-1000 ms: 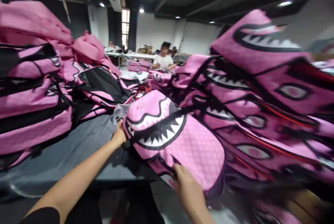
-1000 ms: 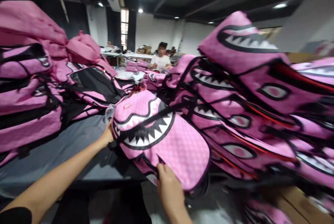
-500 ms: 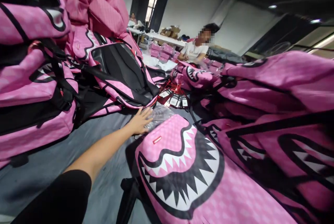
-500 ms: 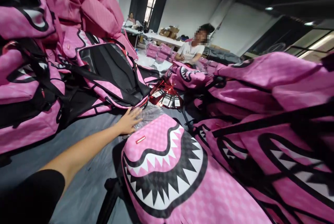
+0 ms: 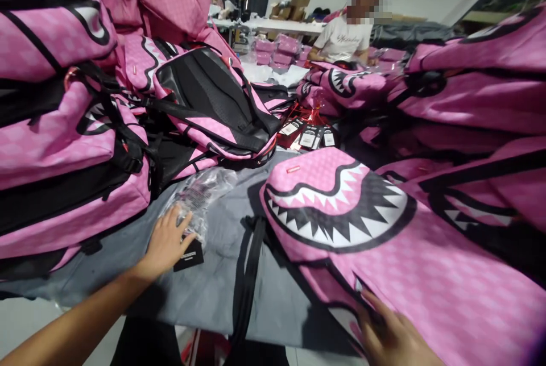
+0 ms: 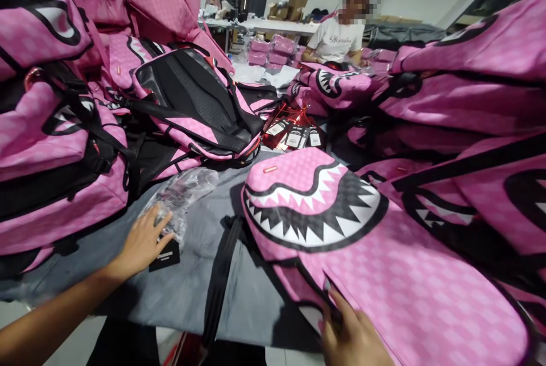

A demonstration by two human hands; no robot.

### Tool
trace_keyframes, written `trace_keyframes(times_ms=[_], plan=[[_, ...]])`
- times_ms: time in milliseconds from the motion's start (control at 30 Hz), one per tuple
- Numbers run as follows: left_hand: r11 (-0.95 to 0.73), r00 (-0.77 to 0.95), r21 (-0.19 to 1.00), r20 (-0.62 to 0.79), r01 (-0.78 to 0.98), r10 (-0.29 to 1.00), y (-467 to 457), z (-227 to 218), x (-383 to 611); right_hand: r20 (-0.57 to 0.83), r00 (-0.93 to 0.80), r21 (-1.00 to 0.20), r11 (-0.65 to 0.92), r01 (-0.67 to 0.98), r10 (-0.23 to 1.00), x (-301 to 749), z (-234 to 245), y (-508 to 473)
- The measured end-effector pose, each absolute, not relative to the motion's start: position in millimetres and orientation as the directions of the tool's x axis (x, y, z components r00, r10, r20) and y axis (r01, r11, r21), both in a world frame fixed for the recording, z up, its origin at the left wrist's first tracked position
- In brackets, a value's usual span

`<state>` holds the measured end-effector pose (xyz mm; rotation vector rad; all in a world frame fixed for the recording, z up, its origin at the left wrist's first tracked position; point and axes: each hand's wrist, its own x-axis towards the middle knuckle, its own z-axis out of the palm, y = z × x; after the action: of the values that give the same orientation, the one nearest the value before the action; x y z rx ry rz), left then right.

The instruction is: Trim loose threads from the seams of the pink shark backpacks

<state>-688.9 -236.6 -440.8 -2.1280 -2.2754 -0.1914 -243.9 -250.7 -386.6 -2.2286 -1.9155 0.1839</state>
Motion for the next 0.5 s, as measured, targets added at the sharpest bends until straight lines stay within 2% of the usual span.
trace_keyframes(times_ms=[67, 167, 233, 333, 400, 500], plan=[[0.140, -0.142, 0.026, 0.120, 0.990, 0.983, -244.2, -439.0, -696.3, 0.022, 0.195, -0.062, -0.193, 0.979, 0.981, -269.8, -374.2, -228.8], [0.191, -0.195, 0.044, 0.139, 0.981, 0.971, -240.9, -438.4, -696.6, -0.028, 0.170, 0.034, -0.169, 0.985, 0.985, -297.8, -349.7, -211.6], [0.180, -0.189, 0.077, 0.131, 0.981, 0.973, -240.1, -437.1, -694.4, 0.002, 0.092, 0.043, -0.092, 0.995, 0.996, -310.8, -329.5, -213.7], [0.145, -0.163, 0.103, 0.189, 0.984, 0.968, -245.8, -435.2, -689.1, 0.225, -0.102, -0.006, 0.106, 0.994, 0.969, -346.9, -303.0, -207.9], [0.083, -0.108, 0.103, 0.264, 0.991, 0.958, -249.1, -436.4, -684.0, 0.333, -0.279, -0.040, 0.309, 0.950, 0.901, -391.5, -295.3, -180.1], [-0.037, 0.004, 0.118, 0.268, 0.992, 0.963, -246.3, -445.1, -677.0, 0.311, -0.450, -0.005, 0.475, 0.880, 0.837, -471.1, -301.9, -105.2]])
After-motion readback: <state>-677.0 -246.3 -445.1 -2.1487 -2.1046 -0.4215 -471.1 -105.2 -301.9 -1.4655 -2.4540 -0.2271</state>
